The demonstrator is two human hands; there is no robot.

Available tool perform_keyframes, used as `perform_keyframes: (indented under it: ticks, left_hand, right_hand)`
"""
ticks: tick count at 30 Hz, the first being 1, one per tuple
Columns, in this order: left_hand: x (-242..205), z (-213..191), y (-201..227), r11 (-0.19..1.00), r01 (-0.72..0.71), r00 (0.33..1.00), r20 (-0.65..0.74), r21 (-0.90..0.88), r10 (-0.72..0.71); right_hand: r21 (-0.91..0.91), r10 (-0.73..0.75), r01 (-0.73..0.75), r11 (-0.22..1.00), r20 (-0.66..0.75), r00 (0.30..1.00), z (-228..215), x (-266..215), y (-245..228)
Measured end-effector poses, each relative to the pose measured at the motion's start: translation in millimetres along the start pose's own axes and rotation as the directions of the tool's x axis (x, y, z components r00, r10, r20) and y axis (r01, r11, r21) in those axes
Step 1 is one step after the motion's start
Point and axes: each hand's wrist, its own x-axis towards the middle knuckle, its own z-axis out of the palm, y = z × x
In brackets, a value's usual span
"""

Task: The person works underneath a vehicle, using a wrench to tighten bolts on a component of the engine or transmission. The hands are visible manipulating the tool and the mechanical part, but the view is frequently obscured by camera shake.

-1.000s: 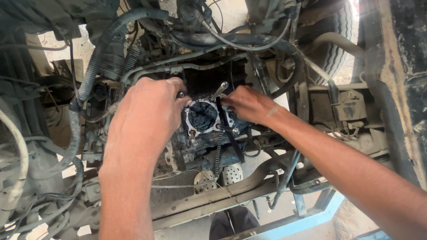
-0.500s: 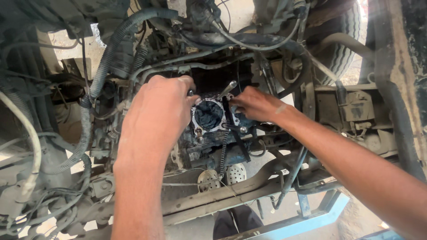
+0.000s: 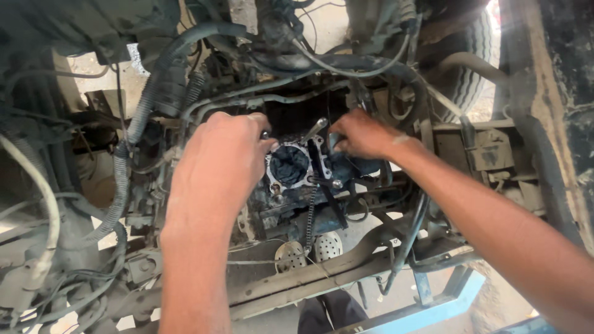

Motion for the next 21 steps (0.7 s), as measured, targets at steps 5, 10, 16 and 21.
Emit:
perform_keyframes:
  ticks: [5,10,16,21]
  left_hand:
    - [0.7,0.8,-0.6,1.000,-0.003,1.000,0.000,0.002,0.003]
    - [1.2,0.4,-1.1,1.000,-0.011,1.000,0.005,0.002,0.011]
    - [4.0,0.8,1.9,0.999,0.048,0.996,0.069,0.001,-0.048]
    - [-1.7,-2.7,5.2,0.997,0.075,0.996,0.046,-0.018,-0.074]
  right_hand:
    - [0.015,-0.067,0.068,0.998,-0.087,0.994,13.5,-9.5,-6.7]
    - [0.053,-0.111,0.120,0.991,-0.156,0.982,25.2,-6.6,-3.0]
    - [0.017,-0.202,0.206,0.978,-0.150,0.968,27.9,-6.9,-0.5]
    - [-0.096,-0.222,0.210,0.973,-0.144,0.964,30.5,-11.2,0.7]
